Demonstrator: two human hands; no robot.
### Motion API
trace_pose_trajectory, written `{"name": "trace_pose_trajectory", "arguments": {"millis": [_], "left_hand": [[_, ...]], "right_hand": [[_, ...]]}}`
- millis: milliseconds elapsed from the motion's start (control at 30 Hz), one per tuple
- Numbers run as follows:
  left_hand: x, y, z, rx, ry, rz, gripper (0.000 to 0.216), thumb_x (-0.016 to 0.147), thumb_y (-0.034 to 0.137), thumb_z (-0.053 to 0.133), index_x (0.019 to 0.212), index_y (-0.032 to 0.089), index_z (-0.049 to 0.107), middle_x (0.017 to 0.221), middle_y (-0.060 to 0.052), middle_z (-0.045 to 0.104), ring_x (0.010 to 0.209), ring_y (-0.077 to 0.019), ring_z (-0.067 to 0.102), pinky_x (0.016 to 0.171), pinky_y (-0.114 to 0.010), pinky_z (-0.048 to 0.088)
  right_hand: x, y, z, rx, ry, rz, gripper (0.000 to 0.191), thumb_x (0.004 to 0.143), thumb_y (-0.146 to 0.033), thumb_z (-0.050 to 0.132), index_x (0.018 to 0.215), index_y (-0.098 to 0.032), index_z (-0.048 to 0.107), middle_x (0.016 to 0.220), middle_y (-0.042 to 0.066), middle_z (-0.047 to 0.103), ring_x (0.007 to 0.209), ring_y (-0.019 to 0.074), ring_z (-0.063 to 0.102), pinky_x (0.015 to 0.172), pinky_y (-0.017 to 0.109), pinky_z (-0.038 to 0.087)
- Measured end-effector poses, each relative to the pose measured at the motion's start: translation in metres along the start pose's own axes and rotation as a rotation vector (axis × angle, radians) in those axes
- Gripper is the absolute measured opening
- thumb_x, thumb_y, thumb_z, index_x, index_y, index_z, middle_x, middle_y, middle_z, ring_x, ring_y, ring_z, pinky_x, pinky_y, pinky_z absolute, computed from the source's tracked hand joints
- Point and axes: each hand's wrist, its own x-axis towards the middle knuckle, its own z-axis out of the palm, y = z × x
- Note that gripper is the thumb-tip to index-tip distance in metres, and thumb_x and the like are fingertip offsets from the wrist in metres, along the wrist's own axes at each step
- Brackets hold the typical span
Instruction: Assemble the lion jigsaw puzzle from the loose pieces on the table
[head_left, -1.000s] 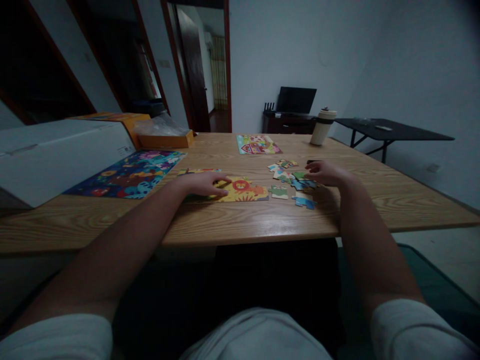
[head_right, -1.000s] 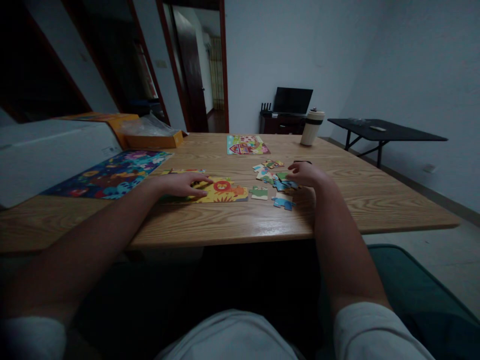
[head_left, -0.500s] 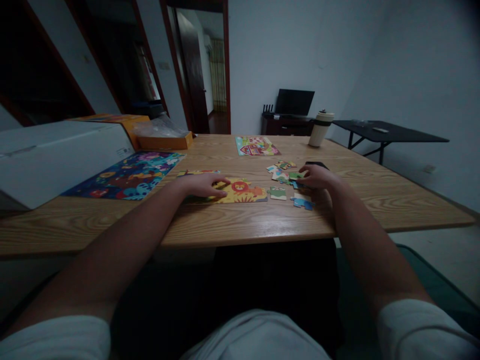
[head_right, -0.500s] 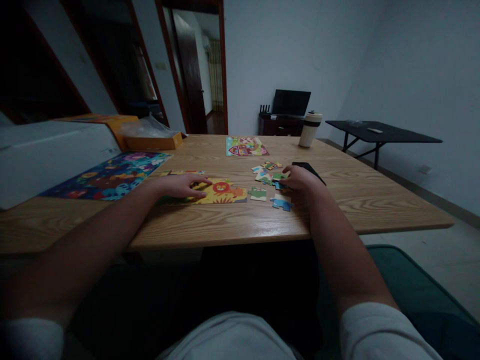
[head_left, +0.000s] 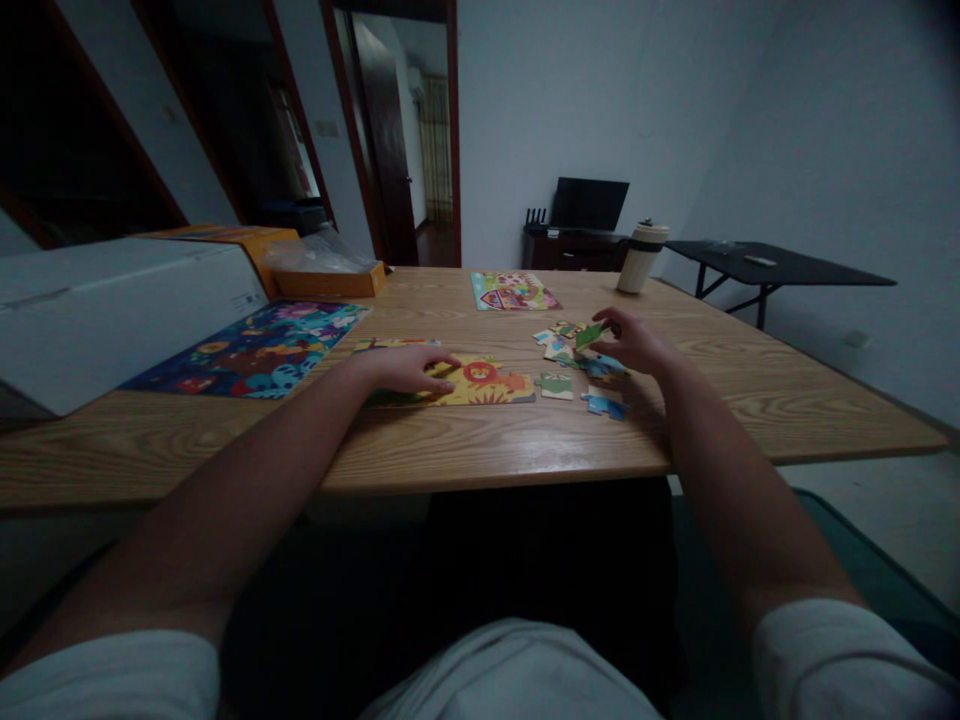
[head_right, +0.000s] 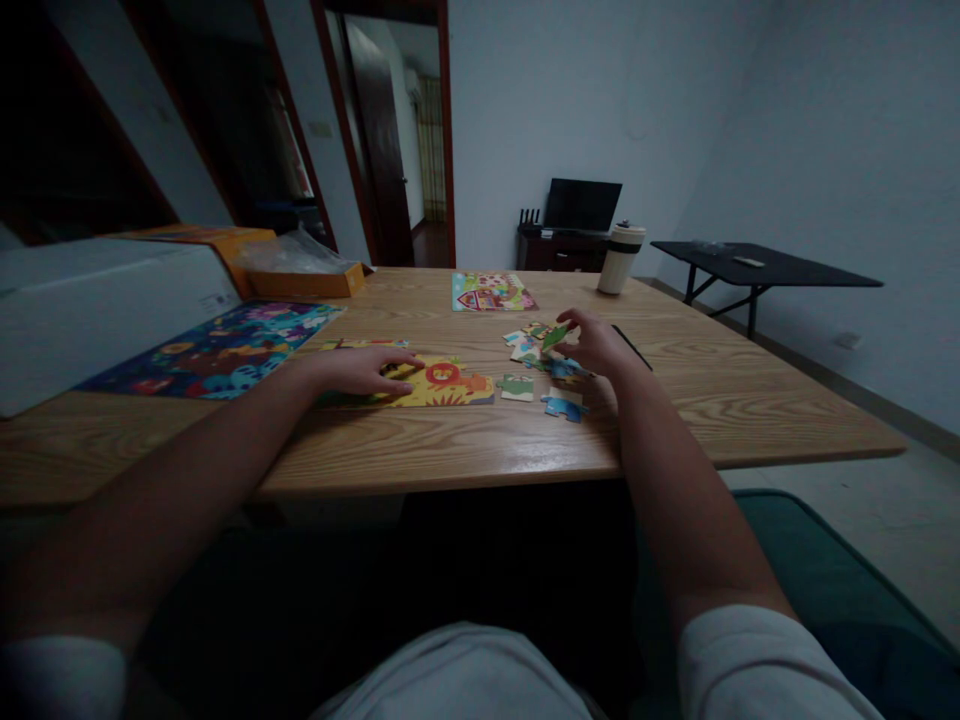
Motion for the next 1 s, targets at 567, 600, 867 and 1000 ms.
{"name": "trace_pose_trajectory", "arguments": {"millis": [567,600,867,1000], "left_hand": [[0.001,-0.001,0.001,0.007,0.009,0.009,0.080,0.085,0.070,0.051,0.151,0.024,0.046,0.159,-0.009,0.041,0.142,-0.0280,0.041,0.113,-0.035,0.032],[0.001,-0.001,0.001,0.007,0.009,0.004,0.080,0.085,0.070,0.051,0.151,0.024,0.046,0.159,-0.009,0.041,0.142,-0.0283,0.041,0.114,-0.036,0.032],[0.002,-0.002,0.001,0.009,0.011,0.014,0.078,0.085,0.068,0.052,0.151,0.025,0.046,0.159,-0.008,0.041,0.143,-0.0290,0.039,0.114,-0.037,0.032],[0.001,-0.002,0.001,0.010,0.007,0.006,0.078,0.086,0.068,0.052,0.151,0.025,0.046,0.159,-0.008,0.041,0.143,-0.0283,0.040,0.113,-0.036,0.033]], "right_hand": [[0.001,-0.020,0.009,0.566,0.005,-0.016,0.048,0.073,-0.025,0.061,0.122,-0.025,0.059,0.125,0.009,0.061,0.087,0.0194,0.063,0.071,0.033,0.055],[0.002,-0.019,0.010,0.568,0.024,-0.011,0.047,0.073,-0.023,0.060,0.119,-0.025,0.060,0.123,0.009,0.061,0.085,0.0188,0.062,0.069,0.033,0.054],[0.004,-0.019,0.009,0.622,0.042,0.028,0.040,0.070,-0.022,0.063,0.109,-0.024,0.062,0.111,0.008,0.065,0.088,0.0205,0.062,0.071,0.035,0.054],[0.003,-0.022,0.009,0.689,0.013,0.041,0.041,0.070,-0.025,0.065,0.111,-0.024,0.061,0.107,0.007,0.067,0.089,0.0204,0.063,0.074,0.036,0.054]]}}
